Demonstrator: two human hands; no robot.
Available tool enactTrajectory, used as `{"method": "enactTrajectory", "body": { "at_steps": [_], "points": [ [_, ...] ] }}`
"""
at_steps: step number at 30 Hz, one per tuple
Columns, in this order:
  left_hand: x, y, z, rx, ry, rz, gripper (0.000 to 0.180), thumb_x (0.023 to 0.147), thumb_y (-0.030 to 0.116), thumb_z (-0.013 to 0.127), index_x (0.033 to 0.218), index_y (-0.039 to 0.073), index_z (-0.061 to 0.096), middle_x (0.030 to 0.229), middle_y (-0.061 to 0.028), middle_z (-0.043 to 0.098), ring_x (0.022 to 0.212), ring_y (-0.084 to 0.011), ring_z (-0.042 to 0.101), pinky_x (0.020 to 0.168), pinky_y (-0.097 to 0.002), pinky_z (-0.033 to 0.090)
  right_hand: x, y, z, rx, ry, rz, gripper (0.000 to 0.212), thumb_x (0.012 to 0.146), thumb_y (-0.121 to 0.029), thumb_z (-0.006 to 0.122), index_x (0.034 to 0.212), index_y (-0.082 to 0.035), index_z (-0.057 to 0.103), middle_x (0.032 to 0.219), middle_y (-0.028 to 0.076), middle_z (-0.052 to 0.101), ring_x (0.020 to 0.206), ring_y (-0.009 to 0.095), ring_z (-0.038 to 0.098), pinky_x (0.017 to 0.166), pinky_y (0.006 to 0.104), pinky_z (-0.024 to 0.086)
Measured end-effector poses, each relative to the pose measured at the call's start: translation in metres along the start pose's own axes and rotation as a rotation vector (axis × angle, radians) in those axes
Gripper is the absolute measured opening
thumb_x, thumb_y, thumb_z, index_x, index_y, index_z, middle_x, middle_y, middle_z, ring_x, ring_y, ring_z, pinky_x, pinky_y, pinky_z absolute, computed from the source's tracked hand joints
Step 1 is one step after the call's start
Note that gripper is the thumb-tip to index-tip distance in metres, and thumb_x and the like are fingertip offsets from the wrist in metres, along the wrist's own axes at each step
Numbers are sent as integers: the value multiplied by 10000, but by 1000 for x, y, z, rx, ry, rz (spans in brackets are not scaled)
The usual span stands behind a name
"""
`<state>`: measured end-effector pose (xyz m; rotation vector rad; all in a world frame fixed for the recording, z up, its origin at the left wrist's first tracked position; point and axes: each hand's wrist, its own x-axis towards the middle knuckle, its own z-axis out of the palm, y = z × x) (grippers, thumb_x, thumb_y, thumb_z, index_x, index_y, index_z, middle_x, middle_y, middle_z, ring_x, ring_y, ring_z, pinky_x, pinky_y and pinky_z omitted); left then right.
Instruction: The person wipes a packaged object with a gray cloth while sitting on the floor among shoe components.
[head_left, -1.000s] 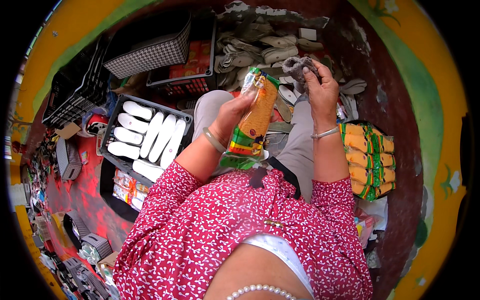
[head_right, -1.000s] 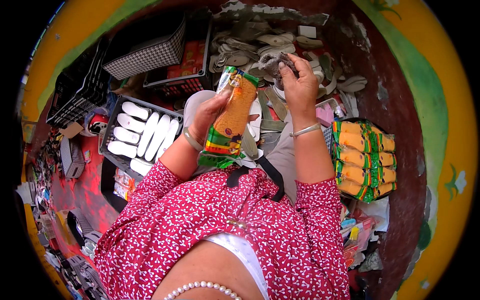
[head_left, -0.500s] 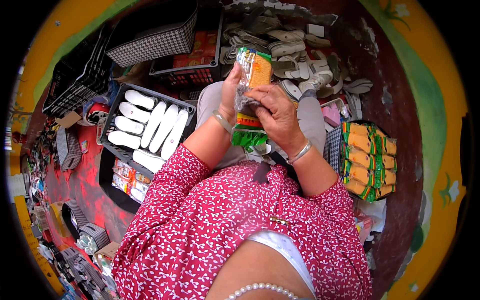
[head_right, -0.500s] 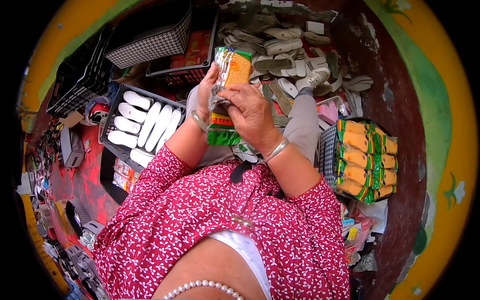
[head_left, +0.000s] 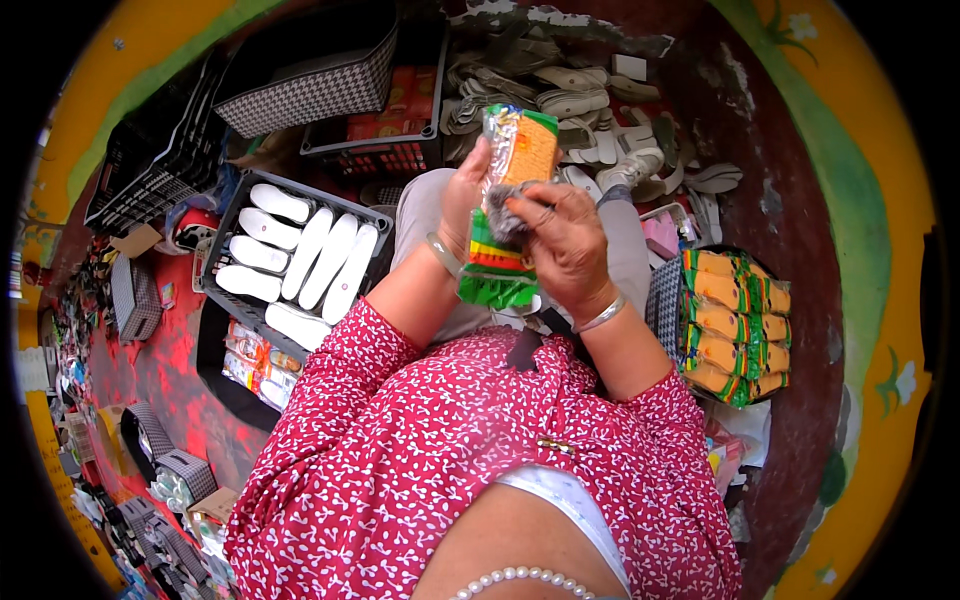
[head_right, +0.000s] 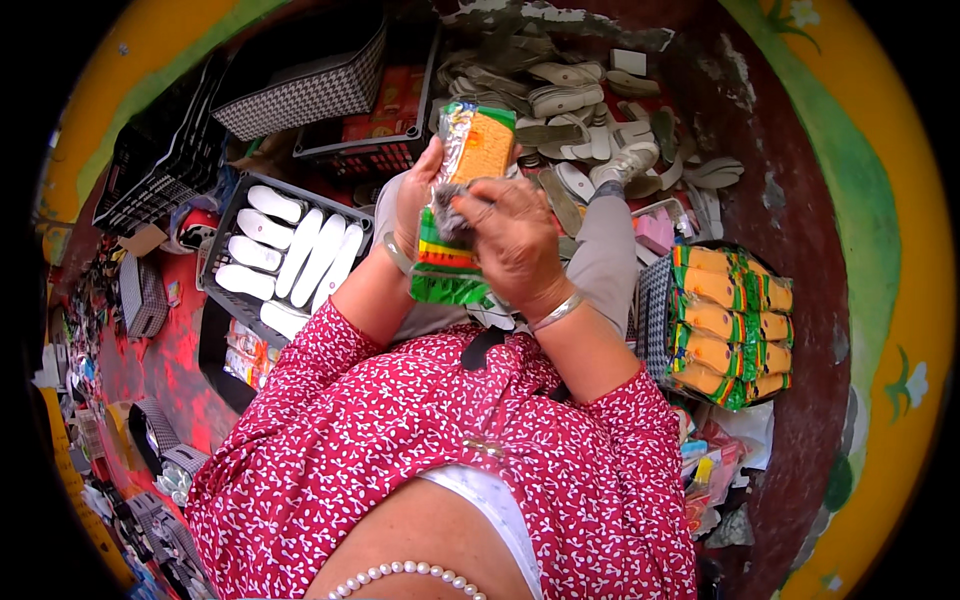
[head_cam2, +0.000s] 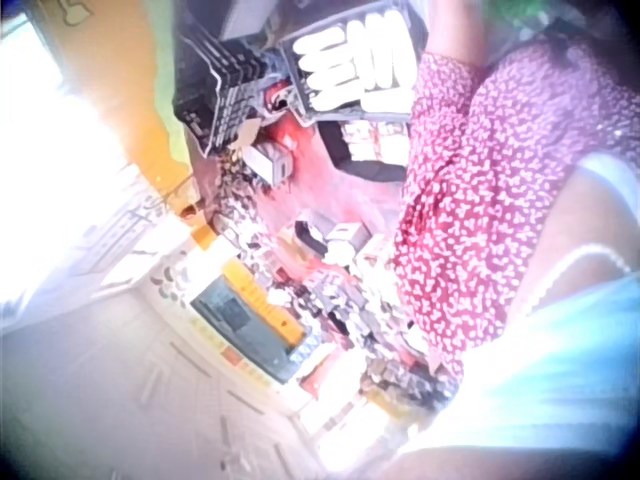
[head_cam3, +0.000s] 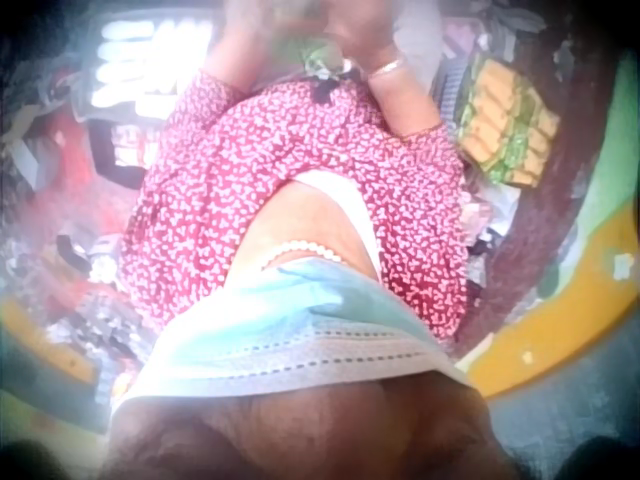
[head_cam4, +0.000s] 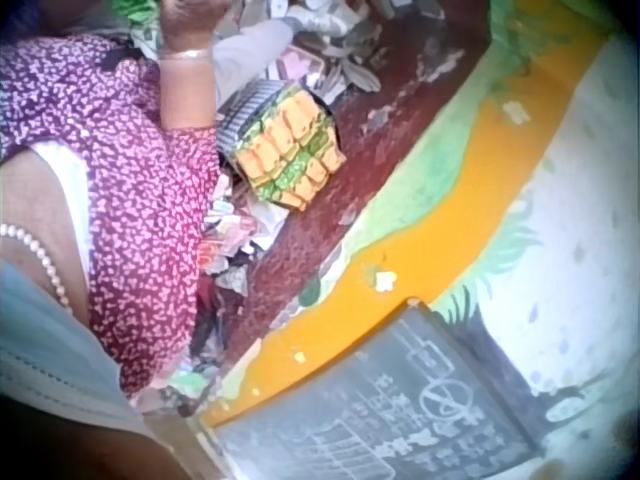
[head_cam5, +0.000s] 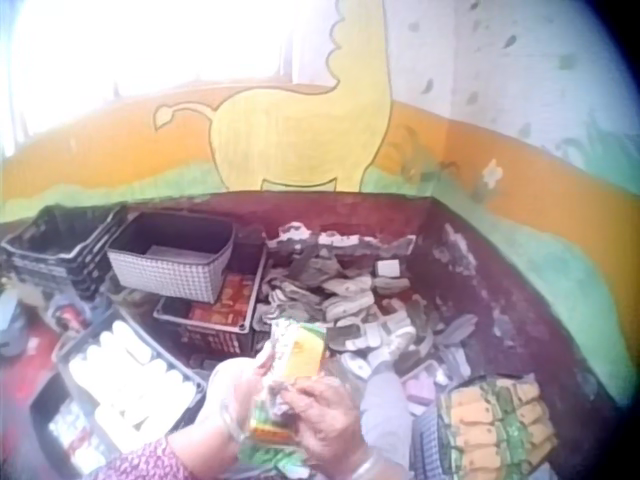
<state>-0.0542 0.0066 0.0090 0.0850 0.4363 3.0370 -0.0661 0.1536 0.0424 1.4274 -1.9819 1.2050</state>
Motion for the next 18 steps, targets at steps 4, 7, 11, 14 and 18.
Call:
{"method": "enactTrajectory", "body": {
  "at_steps": [4,7,11,14,18],
  "points": [
    [-5,-24,-4,-160,-98,-128,560,959,455,287,1293,19,400,1251,-152,497,1132,-287,501,999,-414,362,17,36,-14,-71,101,40,308,665,51,581,937,-68,662,906,82,599,858,260,565,770,348,452],
    [-9,-29,-2,14,-174,-224,543,962,441,292,1307,32,385,1270,-147,489,1158,-277,486,991,-420,365,29,53,-27,-82,176,120,301,670,57,584,934,-65,662,901,82,600,852,259,565,766,342,458],
    [-3,-30,-9,-8,-166,-191,518,966,424,305,1286,32,414,1239,-162,510,1111,-289,521,970,-416,389,28,50,-25,-108,164,115,324,664,37,591,961,-78,653,933,78,594,879,263,553,808,349,441],
    [3,-26,-10,22,110,-27,493,967,422,320,1185,11,480,1120,-140,561,988,-248,576,895,-368,452,19,21,-8,-186,25,75,309,683,-1,570,965,-106,643,951,66,581,929,260,539,815,351,418],
    [-6,-22,-3,152,-30,16,495,963,441,331,1154,15,496,1051,-117,580,945,-232,581,866,-343,464,10,5,-12,-65,-109,182,287,688,-8,571,952,-96,643,937,61,581,925,259,543,798,356,419]
  ]
}}
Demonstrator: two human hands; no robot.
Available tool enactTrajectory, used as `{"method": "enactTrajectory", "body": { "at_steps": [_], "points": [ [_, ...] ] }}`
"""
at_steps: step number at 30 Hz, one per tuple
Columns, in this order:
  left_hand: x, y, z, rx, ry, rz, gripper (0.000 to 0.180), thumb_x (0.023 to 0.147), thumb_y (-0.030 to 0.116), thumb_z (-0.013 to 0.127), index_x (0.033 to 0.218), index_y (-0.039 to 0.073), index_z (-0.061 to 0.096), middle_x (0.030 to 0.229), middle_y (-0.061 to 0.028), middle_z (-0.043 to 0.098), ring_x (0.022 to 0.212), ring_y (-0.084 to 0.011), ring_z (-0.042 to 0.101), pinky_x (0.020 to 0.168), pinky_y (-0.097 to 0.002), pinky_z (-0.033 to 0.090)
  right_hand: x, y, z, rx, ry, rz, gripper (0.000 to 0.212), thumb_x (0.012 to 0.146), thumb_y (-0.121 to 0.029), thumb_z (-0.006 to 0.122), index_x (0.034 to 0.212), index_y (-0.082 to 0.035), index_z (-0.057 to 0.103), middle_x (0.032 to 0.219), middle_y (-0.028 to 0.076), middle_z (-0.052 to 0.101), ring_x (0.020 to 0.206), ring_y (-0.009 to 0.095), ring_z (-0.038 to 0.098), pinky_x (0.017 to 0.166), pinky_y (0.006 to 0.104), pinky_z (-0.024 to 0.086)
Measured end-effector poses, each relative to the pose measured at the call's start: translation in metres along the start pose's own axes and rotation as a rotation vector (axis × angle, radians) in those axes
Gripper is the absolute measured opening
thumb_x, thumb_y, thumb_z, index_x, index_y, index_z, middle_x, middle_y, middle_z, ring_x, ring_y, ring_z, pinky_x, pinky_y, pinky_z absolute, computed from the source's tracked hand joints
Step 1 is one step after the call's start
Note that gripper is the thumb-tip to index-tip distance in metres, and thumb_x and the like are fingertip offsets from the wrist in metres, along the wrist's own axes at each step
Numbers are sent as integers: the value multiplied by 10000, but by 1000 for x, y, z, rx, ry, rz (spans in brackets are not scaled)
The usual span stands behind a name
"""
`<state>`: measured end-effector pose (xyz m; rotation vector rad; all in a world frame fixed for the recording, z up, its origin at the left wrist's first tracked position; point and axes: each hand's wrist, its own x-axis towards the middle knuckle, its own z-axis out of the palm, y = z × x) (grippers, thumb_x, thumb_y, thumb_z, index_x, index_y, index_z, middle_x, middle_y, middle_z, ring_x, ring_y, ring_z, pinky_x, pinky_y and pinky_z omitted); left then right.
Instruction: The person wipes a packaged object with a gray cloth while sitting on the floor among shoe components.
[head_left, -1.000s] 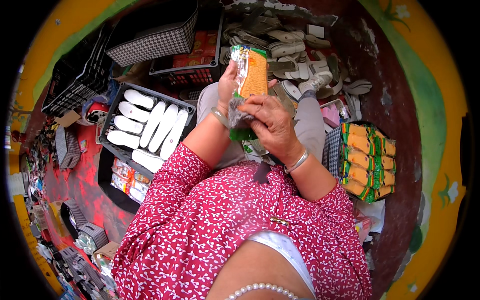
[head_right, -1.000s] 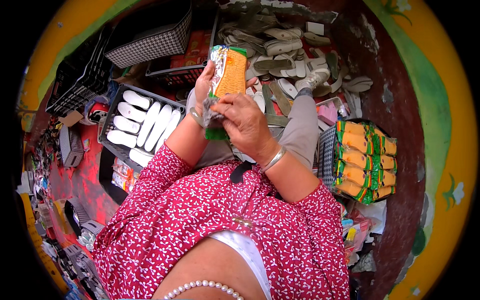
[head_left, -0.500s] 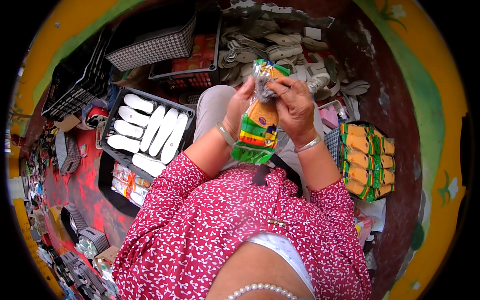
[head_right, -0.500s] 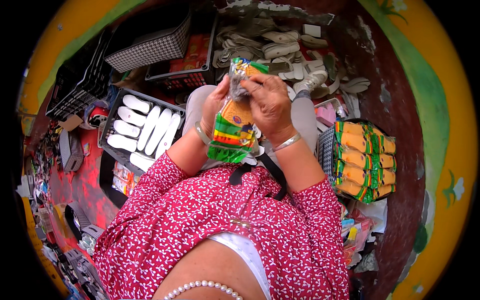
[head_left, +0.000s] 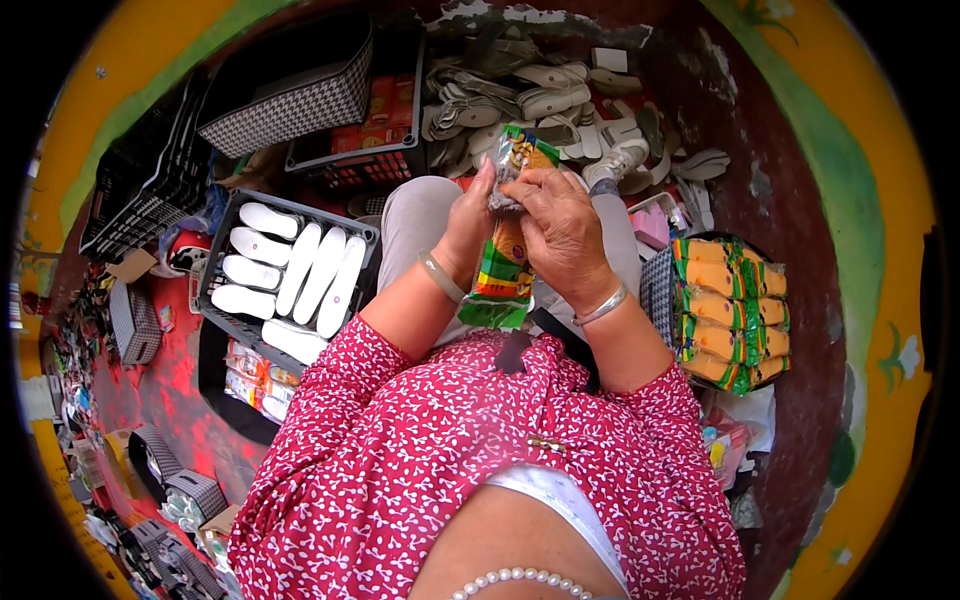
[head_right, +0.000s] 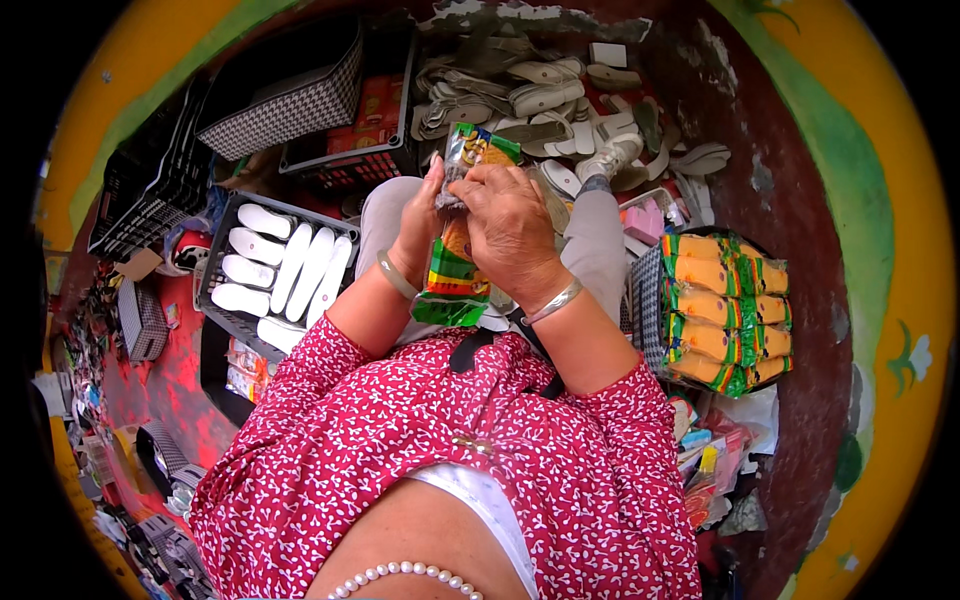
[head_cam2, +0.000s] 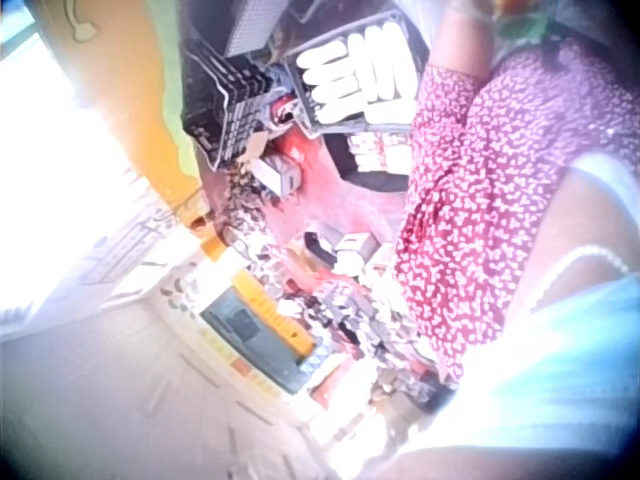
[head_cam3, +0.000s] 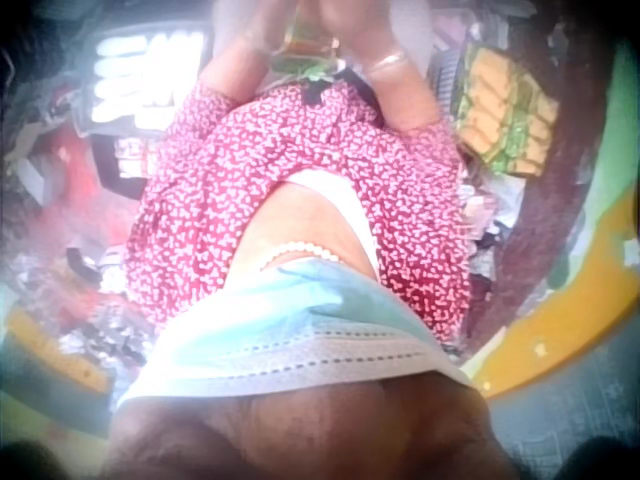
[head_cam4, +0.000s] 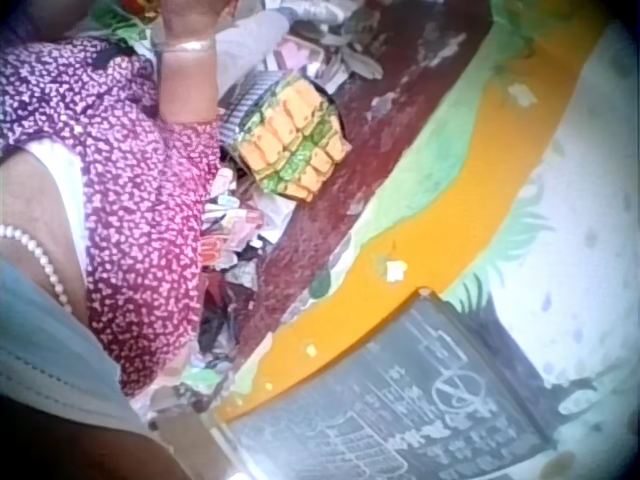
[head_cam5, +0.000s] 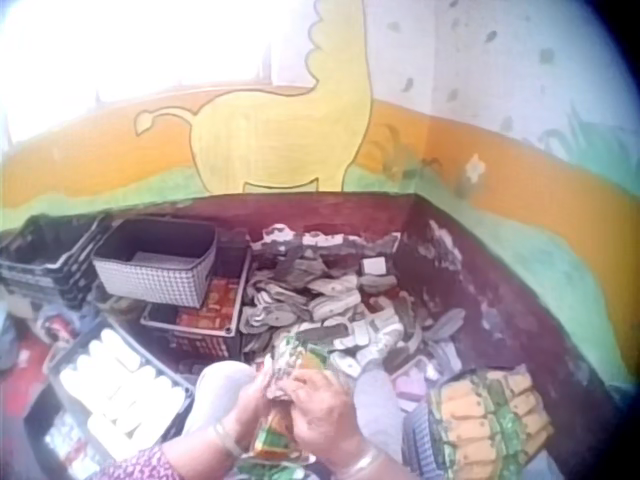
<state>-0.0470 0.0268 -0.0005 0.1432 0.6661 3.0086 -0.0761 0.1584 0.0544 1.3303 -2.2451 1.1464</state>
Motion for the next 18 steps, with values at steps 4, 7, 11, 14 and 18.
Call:
{"method": "enactTrajectory", "body": {
  "at_steps": [4,7,11,14,18],
  "points": [
    [-1,10,20,94,93,-27,636,933,557,271,1211,19,466,1079,-122,572,974,-229,574,884,-334,454,-8,0,-5,205,-83,-28,246,689,-14,578,909,-90,656,918,59,587,878,263,557,753,360,427],
    [-3,1,23,72,76,-77,763,873,660,281,1286,31,409,1198,-147,515,1055,-262,544,933,-362,428,-2,8,-8,23,54,-133,246,672,-1,588,893,-86,659,901,60,590,850,255,561,753,360,434],
    [-9,-13,21,197,13,-203,694,889,573,376,1321,31,357,1232,-154,494,1066,-279,546,920,-376,439,15,30,-17,-101,174,-127,269,668,11,588,911,-85,650,906,76,592,855,264,558,781,360,440],
    [-10,-10,15,223,-69,-254,551,939,425,372,1317,24,355,1216,-157,505,1064,-285,549,904,-391,446,26,44,-22,-70,228,-71,269,674,17,583,917,-79,647,911,97,591,872,279,556,786,367,447],
    [-2,-9,15,15,-6,-175,513,962,429,325,1260,23,422,1157,-142,540,1028,-241,558,927,-374,433,20,38,-12,-6,187,-42,264,677,10,572,916,-79,641,913,105,590,883,285,556,787,373,444]
  ]
}}
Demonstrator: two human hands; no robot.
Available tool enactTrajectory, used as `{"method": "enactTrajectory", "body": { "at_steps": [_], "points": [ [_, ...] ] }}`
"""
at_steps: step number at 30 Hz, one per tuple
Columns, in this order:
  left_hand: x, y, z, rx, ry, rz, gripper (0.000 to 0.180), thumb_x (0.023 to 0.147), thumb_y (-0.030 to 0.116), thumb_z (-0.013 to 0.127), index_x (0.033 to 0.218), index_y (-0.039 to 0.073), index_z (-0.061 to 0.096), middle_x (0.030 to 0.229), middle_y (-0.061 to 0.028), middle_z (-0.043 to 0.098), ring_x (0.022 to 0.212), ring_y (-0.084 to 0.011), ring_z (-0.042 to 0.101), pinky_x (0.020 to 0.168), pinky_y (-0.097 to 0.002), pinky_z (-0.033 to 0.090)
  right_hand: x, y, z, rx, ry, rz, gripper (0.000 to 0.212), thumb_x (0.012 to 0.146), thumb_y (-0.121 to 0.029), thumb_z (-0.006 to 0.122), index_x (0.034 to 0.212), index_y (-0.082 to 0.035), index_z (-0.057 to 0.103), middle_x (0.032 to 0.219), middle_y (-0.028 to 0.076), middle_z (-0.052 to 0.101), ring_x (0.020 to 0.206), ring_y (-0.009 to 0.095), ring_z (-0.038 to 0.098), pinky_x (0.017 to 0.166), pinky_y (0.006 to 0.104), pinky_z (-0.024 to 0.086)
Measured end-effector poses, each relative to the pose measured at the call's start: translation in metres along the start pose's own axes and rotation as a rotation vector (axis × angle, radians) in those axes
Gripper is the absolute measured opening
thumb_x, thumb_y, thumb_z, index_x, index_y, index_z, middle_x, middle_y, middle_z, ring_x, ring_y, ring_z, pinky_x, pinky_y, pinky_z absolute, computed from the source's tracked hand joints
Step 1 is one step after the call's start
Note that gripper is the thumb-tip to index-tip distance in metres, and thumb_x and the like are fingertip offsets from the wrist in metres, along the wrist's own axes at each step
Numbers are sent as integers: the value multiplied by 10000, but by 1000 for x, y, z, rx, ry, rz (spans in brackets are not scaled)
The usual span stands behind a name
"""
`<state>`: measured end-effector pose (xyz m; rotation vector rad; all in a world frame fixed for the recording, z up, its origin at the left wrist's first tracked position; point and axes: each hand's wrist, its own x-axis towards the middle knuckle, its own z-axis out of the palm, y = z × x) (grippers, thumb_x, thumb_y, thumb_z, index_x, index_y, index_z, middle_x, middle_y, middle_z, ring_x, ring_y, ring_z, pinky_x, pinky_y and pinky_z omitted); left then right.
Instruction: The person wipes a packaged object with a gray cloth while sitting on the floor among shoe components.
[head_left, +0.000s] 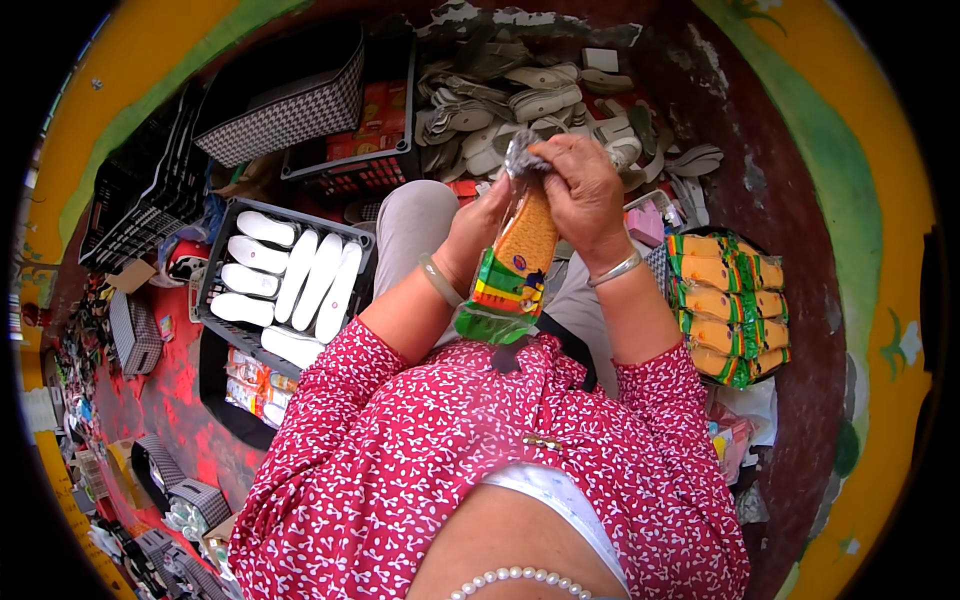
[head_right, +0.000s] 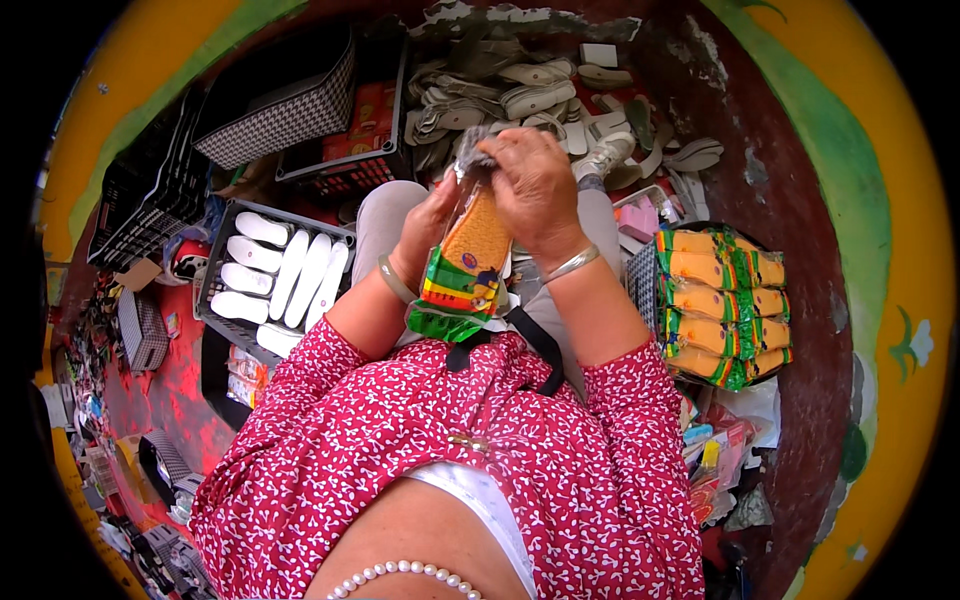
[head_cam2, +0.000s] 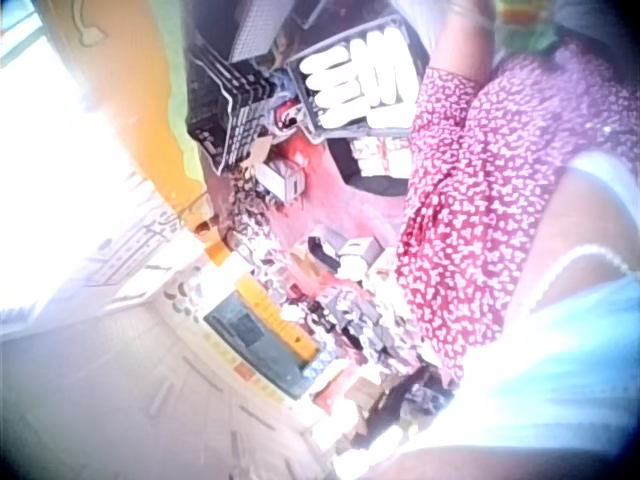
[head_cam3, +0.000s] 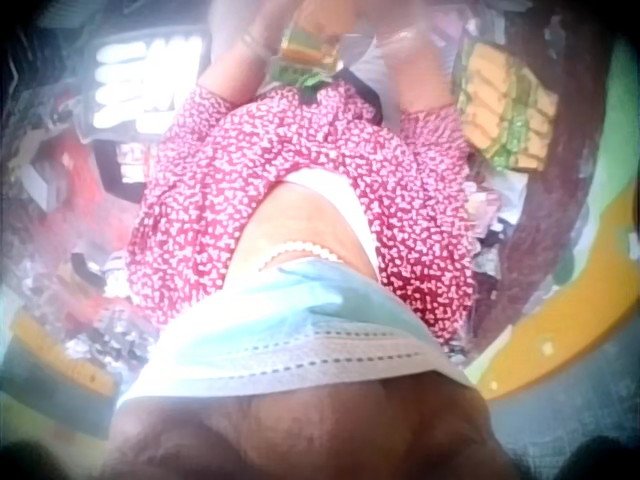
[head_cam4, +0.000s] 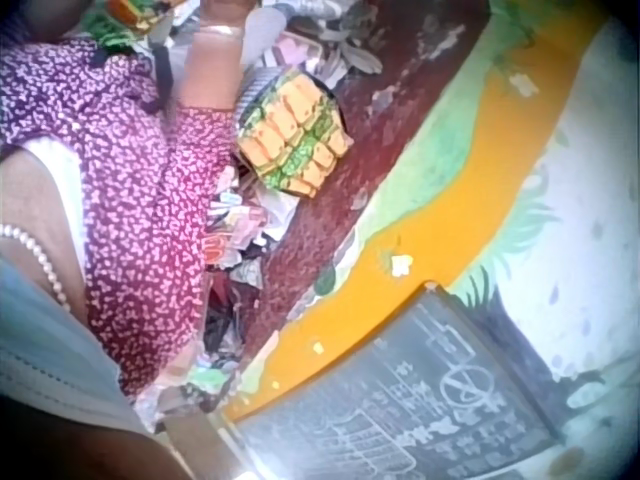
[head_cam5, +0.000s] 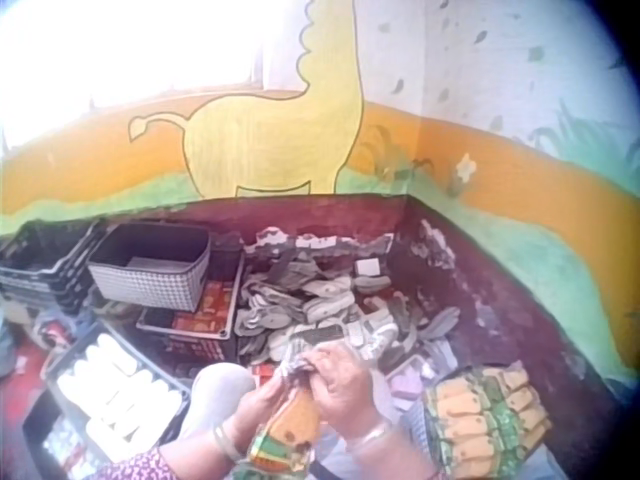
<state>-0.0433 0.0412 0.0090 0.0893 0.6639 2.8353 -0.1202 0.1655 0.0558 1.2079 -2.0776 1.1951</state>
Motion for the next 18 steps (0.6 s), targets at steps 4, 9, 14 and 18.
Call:
{"method": "enactTrajectory", "body": {
  "at_steps": [4,9,14,18],
  "points": [
    [4,17,-10,42,78,71,554,956,478,295,1203,15,471,1085,-133,580,994,-235,580,899,-372,462,-28,-36,9,53,-154,2,265,671,-9,574,919,-87,625,910,84,578,886,272,554,760,380,432],
    [2,24,-11,-22,109,115,584,953,483,283,1264,14,437,1160,-158,563,1005,-273,585,908,-388,461,-48,-60,-2,358,-401,-28,230,656,-10,581,874,-65,628,841,75,586,822,281,567,730,369,441],
    [5,39,-40,-27,89,99,694,910,579,267,1330,38,384,1206,-198,523,964,-343,595,801,-492,498,-68,-28,-25,880,-644,625,300,811,-313,656,752,-19,672,711,43,627,691,108,586,622,279,457],
    [13,38,-21,-41,85,44,704,908,589,235,1323,44,395,1165,-203,541,899,-340,611,794,-493,500,-67,-6,-37,937,-357,1074,294,858,-270,625,967,2,653,736,21,612,715,65,534,652,201,432]
  ]
}}
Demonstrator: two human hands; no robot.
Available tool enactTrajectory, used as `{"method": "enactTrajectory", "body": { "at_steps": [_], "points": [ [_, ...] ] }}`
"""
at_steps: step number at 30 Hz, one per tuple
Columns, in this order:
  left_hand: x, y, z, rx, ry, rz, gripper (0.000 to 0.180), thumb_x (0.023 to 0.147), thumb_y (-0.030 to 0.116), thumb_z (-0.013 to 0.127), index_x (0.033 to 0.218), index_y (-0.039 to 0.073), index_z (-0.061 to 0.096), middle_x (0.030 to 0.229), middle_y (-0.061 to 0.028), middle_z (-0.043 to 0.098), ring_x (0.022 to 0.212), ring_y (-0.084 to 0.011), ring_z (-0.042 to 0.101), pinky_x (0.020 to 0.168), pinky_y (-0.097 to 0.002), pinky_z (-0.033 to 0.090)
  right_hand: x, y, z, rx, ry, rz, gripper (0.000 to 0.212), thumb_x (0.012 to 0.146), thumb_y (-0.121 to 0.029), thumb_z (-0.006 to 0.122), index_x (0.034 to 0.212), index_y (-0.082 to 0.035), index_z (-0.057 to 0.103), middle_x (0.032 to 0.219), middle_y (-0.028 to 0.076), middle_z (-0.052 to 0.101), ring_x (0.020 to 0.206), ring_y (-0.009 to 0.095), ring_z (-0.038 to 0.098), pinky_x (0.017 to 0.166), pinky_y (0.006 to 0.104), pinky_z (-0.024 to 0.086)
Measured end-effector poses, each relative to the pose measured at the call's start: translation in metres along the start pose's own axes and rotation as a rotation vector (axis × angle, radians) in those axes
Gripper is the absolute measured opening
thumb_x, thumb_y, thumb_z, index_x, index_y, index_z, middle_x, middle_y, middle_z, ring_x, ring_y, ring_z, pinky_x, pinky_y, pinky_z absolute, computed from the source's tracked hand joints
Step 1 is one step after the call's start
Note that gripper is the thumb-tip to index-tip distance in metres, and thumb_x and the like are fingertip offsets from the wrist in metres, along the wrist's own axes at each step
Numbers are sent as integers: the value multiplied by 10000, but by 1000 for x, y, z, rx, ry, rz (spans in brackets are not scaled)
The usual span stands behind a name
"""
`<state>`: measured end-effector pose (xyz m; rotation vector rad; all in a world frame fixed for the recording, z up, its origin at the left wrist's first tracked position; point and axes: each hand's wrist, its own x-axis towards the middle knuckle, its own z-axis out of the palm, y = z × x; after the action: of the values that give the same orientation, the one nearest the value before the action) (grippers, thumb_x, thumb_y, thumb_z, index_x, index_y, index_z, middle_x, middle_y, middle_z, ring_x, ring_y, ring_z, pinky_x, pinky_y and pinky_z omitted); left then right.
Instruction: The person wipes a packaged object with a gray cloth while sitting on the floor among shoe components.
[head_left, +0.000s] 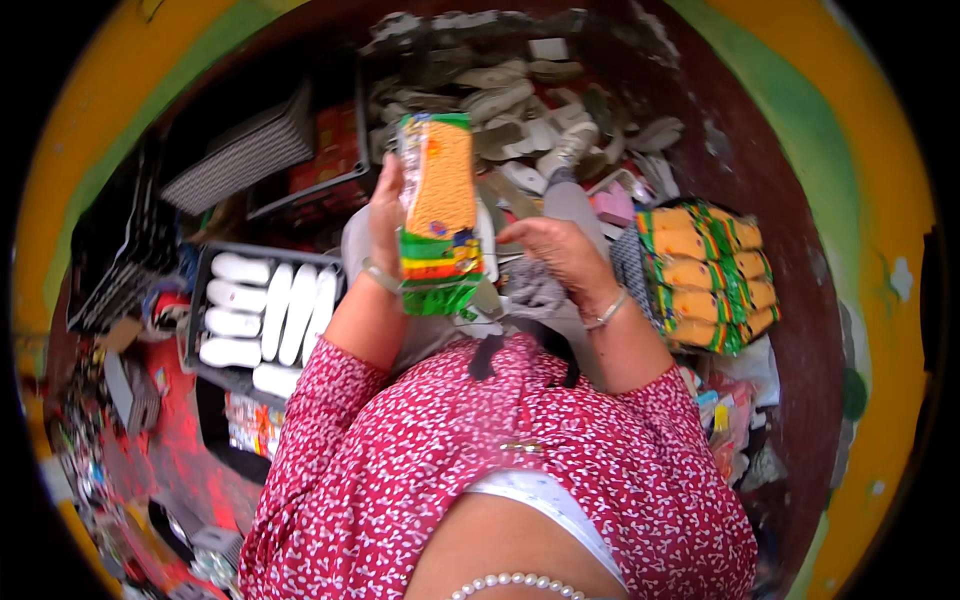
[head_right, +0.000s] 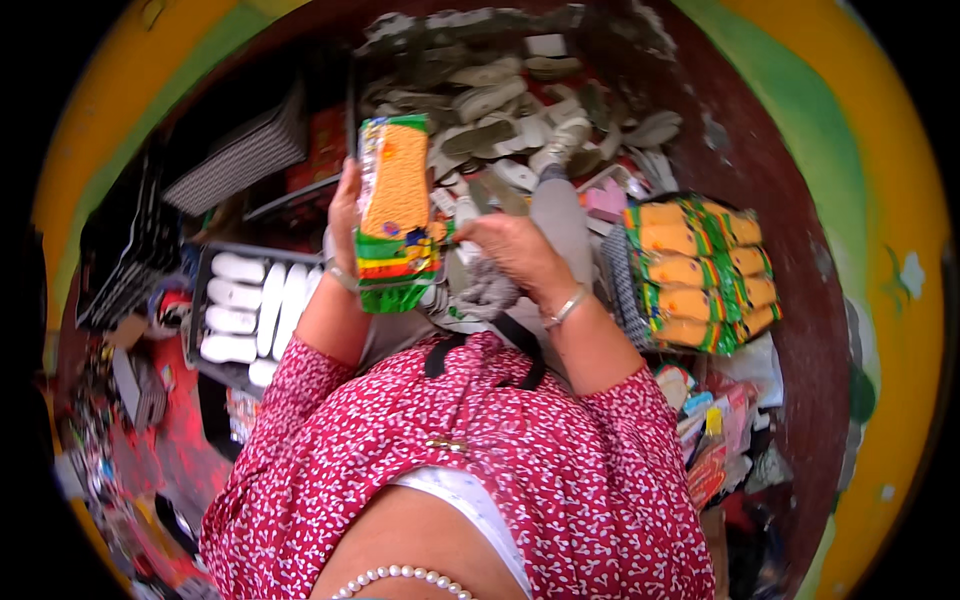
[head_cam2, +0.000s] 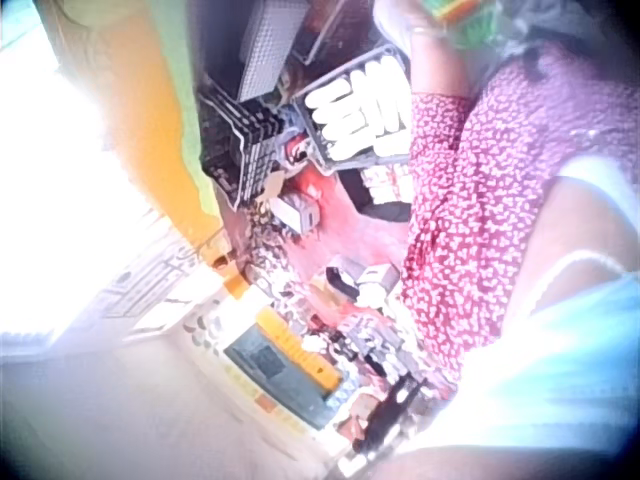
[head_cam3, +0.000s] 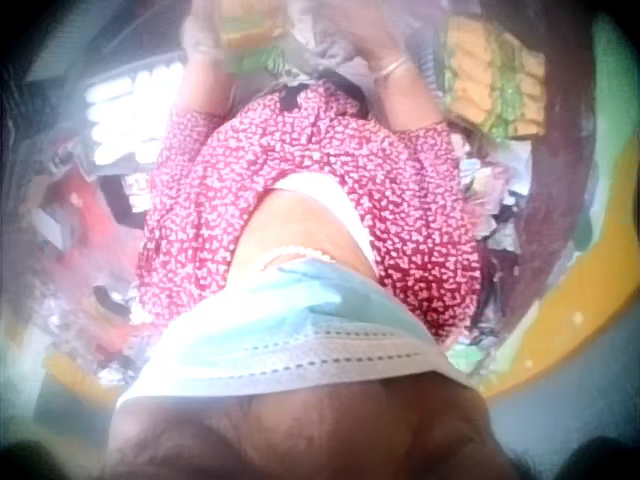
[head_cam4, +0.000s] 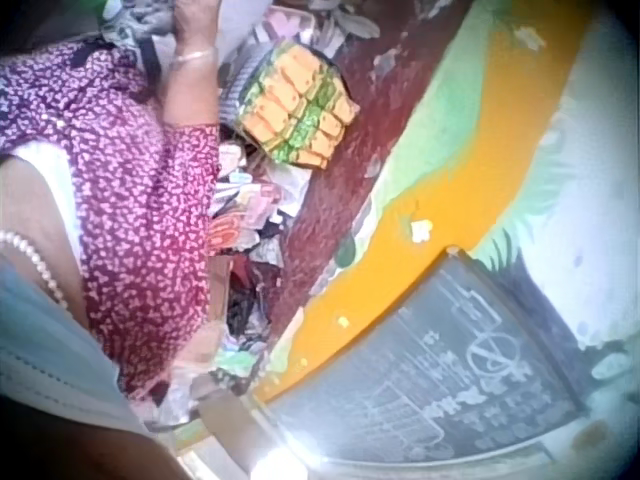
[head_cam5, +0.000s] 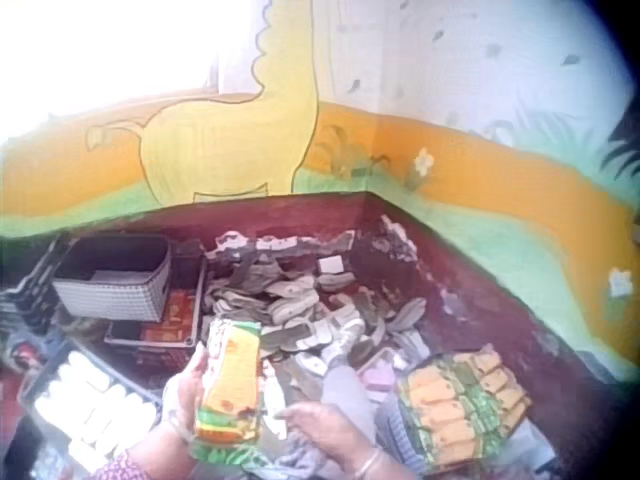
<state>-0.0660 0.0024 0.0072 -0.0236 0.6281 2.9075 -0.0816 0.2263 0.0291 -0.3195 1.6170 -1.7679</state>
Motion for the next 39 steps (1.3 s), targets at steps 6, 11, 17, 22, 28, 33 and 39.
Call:
{"method": "enactTrajectory", "body": {
  "at_steps": [6,11,17,22,28,33,39],
  "points": [
    [12,-26,12,148,-118,-75,665,923,527,326,1327,2,385,1265,-178,499,1122,-315,520,939,-409,434,1,10,9,379,-52,-3,178,849,-176,630,914,-9,622,767,8,630,628,73,582,606,192,474],
    [26,-48,32,134,-37,-220,710,908,589,268,1348,40,363,1297,-176,468,1127,-319,509,961,-412,410,-17,18,-12,753,37,-145,197,850,-153,622,975,-1,618,786,12,625,680,86,599,632,241,515],
    [3,-102,16,141,-171,-449,569,774,136,658,1292,103,424,1270,-60,500,1164,-256,482,969,-512,371,-13,44,-39,816,382,-398,178,865,-171,607,972,-29,598,808,11,619,691,89,594,623,239,513],
    [12,-119,9,324,-231,-417,575,778,131,678,1290,69,425,1247,-74,521,1145,-240,502,936,-421,419,-19,58,-40,795,531,-428,165,866,-184,612,939,-36,601,791,-5,602,686,81,587,617,216,490],
    [9,-122,-10,221,-149,-611,465,786,-19,596,1236,-26,479,1199,-131,559,1115,-254,533,986,-394,391,-25,66,-76,630,650,-465,183,889,-212,573,1019,-85,595,920,-13,615,847,84,557,724,238,449],
    [10,-103,-27,207,-86,-616,508,720,-1,585,1217,-26,486,1175,-136,565,1106,-264,536,984,-407,395,-91,27,-195,474,956,-672,160,842,-206,620,955,-93,621,898,-1,626,801,112,579,679,265,457],
    [4,-90,-22,163,-36,-484,577,638,68,541,1203,-25,468,1168,-158,553,1111,-300,525,1006,-430,372,-223,43,-390,402,1358,-310,153,797,-199,675,845,-81,590,727,20,573,641,134,554,491,234,414]
  ]
}}
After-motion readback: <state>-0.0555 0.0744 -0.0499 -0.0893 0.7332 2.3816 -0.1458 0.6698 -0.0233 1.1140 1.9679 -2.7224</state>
